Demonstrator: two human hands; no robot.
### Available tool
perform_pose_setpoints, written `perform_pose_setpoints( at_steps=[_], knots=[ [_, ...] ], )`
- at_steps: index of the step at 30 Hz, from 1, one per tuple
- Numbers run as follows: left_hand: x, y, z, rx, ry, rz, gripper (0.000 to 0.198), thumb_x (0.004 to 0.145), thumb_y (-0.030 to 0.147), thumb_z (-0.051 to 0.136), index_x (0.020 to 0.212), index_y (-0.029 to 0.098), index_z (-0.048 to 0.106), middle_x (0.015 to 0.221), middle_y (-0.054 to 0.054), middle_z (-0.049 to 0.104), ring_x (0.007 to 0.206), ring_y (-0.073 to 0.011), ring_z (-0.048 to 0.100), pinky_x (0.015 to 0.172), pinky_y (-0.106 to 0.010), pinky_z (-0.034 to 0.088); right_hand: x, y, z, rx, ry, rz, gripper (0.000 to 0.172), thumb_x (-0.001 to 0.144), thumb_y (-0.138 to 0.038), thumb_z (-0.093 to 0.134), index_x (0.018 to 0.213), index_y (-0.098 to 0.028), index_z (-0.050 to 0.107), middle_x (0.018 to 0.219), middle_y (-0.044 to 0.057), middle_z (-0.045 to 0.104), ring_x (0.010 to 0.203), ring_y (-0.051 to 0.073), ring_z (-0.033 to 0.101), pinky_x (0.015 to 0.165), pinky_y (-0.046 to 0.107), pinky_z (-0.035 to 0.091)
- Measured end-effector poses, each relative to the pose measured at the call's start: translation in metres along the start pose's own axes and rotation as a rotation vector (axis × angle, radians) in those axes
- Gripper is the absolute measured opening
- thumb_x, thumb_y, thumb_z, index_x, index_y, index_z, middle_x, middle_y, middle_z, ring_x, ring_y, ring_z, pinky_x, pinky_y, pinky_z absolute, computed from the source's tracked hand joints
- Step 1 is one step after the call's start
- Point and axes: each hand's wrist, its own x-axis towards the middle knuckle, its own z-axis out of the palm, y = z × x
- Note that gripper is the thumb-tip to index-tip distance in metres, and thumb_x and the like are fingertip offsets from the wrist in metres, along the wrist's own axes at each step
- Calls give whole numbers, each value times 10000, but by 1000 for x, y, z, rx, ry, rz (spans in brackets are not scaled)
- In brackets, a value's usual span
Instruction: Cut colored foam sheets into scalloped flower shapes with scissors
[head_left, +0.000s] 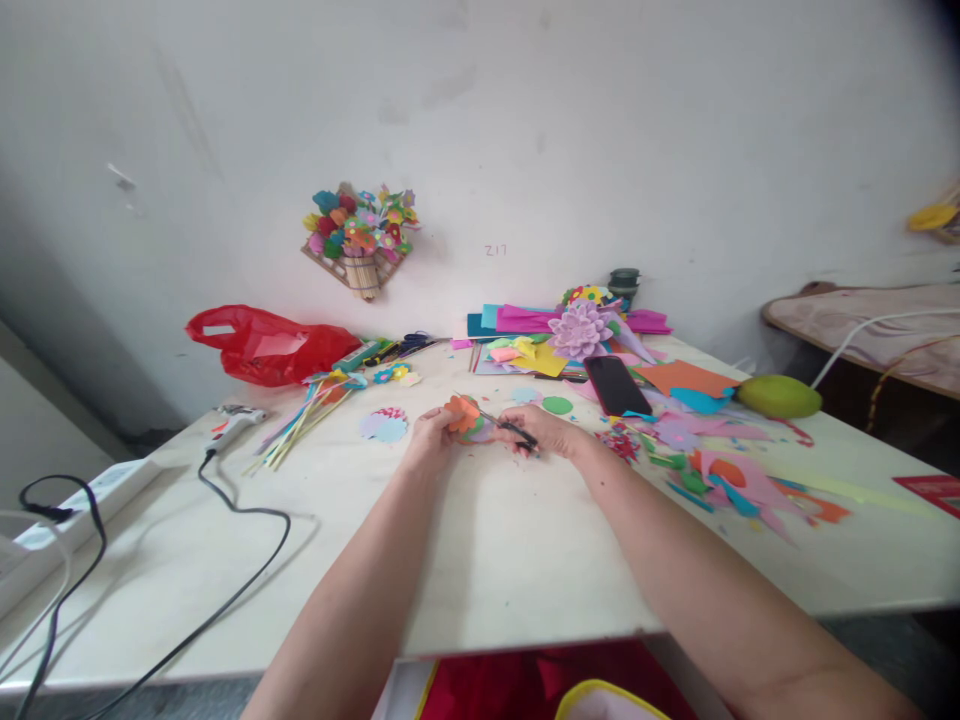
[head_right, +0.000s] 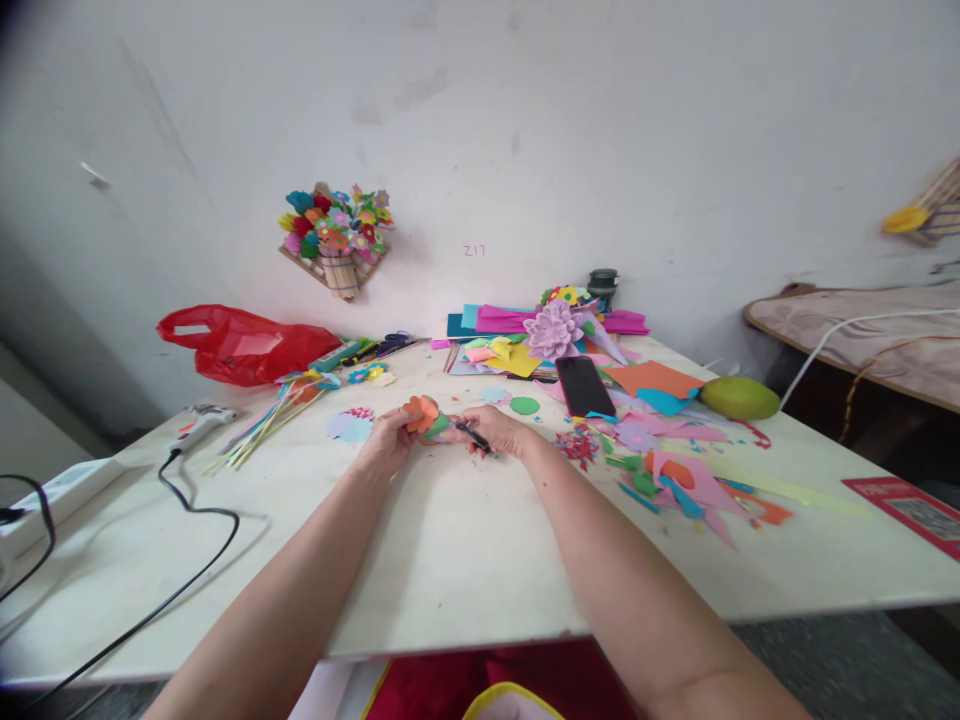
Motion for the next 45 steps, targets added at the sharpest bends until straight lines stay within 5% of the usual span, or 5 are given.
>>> perform_pose_setpoints(
  at_steps=[45],
  knots=[
    [-4,5,0,12,9,-5,135,549,95,710,657,121,633,656,-44,660,594,-138,607,621,-284,526,9,13,-4,10,-26,-41,248,722,-381,585,627,-165,506,494,-54,446,396,55,401,391,185,326]
  ],
)
